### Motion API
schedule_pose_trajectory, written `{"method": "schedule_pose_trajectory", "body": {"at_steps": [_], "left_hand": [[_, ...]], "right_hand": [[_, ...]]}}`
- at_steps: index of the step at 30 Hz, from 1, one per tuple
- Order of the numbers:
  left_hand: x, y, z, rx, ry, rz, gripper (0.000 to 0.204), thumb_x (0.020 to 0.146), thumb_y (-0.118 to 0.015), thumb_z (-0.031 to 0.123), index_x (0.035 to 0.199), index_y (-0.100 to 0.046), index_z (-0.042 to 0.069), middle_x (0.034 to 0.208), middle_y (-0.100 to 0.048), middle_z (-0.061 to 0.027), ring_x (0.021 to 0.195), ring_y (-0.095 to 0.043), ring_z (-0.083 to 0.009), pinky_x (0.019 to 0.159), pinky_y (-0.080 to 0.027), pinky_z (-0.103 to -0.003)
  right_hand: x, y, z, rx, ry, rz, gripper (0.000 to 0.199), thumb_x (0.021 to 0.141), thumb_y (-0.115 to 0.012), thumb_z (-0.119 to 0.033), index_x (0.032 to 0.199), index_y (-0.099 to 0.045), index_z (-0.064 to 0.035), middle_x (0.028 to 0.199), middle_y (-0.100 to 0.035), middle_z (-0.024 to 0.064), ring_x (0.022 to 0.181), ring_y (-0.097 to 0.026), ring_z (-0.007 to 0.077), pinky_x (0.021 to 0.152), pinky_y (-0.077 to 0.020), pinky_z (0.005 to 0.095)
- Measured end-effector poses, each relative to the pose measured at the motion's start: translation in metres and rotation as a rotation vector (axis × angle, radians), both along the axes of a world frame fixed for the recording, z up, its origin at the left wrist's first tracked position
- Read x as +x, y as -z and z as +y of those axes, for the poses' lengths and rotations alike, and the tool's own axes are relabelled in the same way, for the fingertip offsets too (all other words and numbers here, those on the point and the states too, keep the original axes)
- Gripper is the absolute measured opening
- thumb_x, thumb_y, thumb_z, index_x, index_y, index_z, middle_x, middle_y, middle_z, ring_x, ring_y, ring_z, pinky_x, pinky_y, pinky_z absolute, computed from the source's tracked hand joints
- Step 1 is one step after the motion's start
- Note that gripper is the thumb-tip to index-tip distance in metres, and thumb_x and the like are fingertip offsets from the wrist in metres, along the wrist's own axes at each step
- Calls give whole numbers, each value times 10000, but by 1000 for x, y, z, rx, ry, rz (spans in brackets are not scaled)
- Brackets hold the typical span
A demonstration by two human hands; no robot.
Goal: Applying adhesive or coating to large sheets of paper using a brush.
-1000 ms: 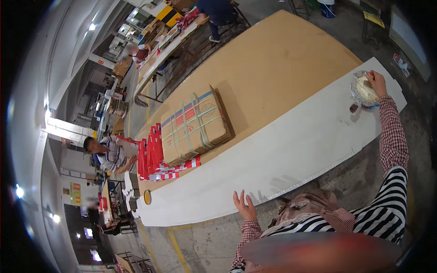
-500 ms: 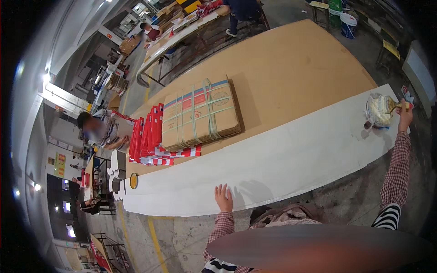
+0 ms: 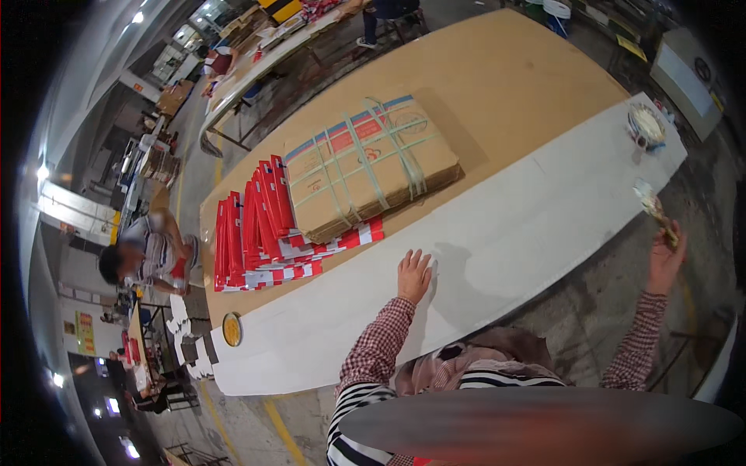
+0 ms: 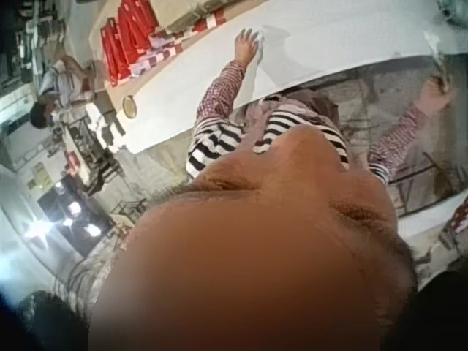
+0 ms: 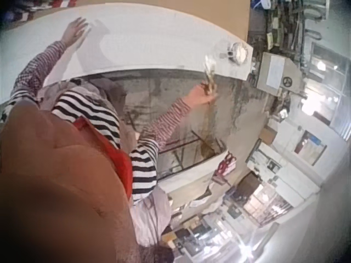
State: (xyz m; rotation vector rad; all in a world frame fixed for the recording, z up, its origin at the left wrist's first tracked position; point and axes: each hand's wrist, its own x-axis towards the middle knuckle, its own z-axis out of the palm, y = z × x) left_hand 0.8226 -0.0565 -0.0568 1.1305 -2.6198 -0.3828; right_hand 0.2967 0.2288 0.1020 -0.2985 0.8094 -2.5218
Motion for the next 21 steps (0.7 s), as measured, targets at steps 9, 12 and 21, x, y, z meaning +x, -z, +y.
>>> {"method": "schedule_pose_trajectory", "body": {"at_steps": [9,12,21], "left_hand": [[102,14,84,111,53,-64,497,893,-504,302,1334,-426,85,1443,-298,-195,1344,-223,-397,1089,-182,-514],[127,25,88,111,107,-92,540,904,-482,315,1373,-377,70,1461,-269,-199,1356,-220,-382,1094,-166,-510],[150,28,83,69,311,-70,592,893,-514,354,1394,-353,83,1465,-254,-217,1359,-218,-382,1091,-159,-511]], "right_hand": [[264,50,17,-84,-171,-90,329,967,-485,-300,1040,-565,10,1074,-577,135,879,-579,190,788,-508,307],[312,67,22,57,-94,-146,264,979,-463,-253,1047,-565,-19,1124,-565,140,968,-550,192,854,-469,328],[439,58,54,410,199,-37,203,963,-476,-220,898,-543,-40,1034,-574,115,764,-544,162,722,-461,318]]}}
